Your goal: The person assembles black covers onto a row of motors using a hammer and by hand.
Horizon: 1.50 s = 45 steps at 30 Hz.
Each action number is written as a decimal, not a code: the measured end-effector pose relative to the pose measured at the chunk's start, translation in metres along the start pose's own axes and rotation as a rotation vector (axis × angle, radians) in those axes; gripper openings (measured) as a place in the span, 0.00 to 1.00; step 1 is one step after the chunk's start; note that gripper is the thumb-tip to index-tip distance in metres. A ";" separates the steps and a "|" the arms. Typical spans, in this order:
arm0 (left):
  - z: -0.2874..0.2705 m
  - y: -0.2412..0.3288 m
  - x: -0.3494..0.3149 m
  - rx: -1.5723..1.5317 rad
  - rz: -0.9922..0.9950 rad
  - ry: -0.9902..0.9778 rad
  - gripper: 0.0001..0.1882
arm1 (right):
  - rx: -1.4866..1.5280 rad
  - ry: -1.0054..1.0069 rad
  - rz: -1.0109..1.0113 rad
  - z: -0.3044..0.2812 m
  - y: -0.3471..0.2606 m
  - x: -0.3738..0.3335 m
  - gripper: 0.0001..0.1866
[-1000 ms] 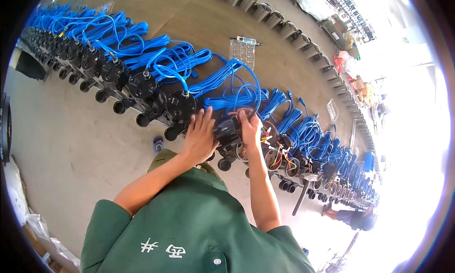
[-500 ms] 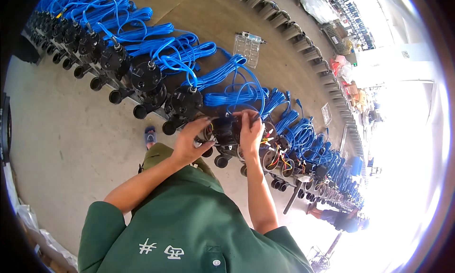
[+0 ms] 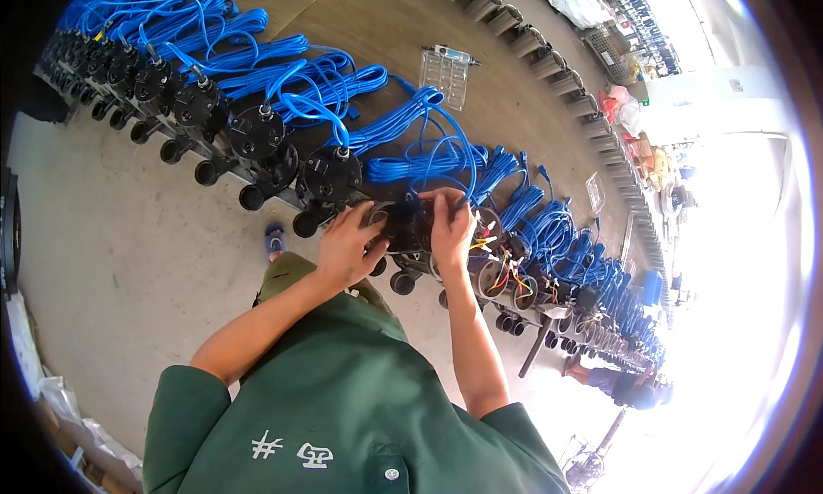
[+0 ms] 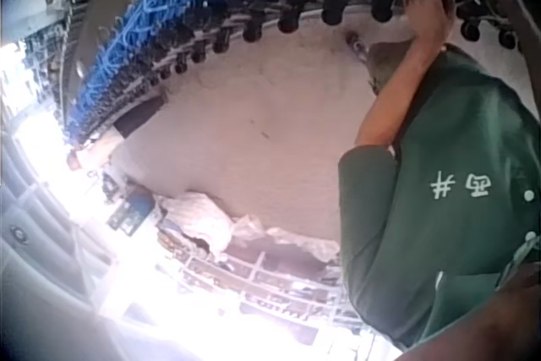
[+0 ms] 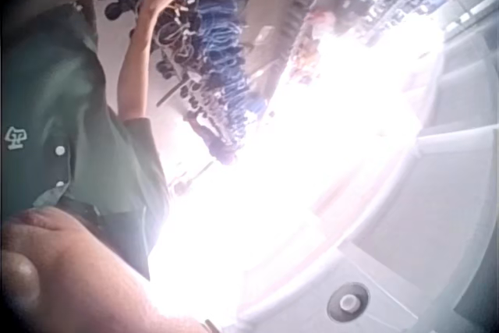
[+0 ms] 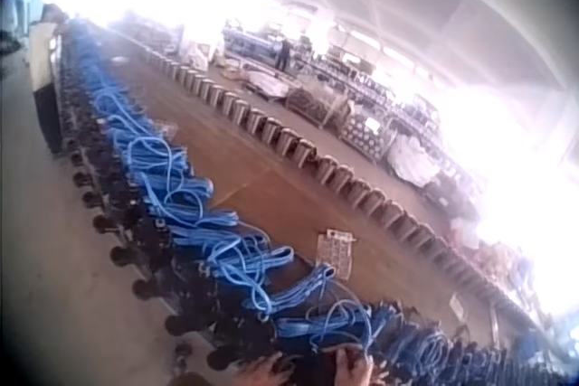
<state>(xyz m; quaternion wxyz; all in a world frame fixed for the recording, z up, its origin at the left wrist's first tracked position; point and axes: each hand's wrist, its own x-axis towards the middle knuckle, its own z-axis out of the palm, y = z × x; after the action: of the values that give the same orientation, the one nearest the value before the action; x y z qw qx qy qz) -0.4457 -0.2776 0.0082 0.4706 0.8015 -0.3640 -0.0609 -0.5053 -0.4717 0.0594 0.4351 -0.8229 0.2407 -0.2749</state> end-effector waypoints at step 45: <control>0.096 -0.148 -0.055 -0.041 -0.196 -0.829 0.19 | -0.227 -0.266 -0.271 0.011 -0.030 0.004 0.05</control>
<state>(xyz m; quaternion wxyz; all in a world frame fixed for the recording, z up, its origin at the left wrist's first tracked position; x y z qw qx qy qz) -0.4502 -0.2674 -0.1766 0.2924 0.7303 -0.4433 -0.4297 -0.4905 -0.4527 0.0810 0.3269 -0.9204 0.0977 -0.1909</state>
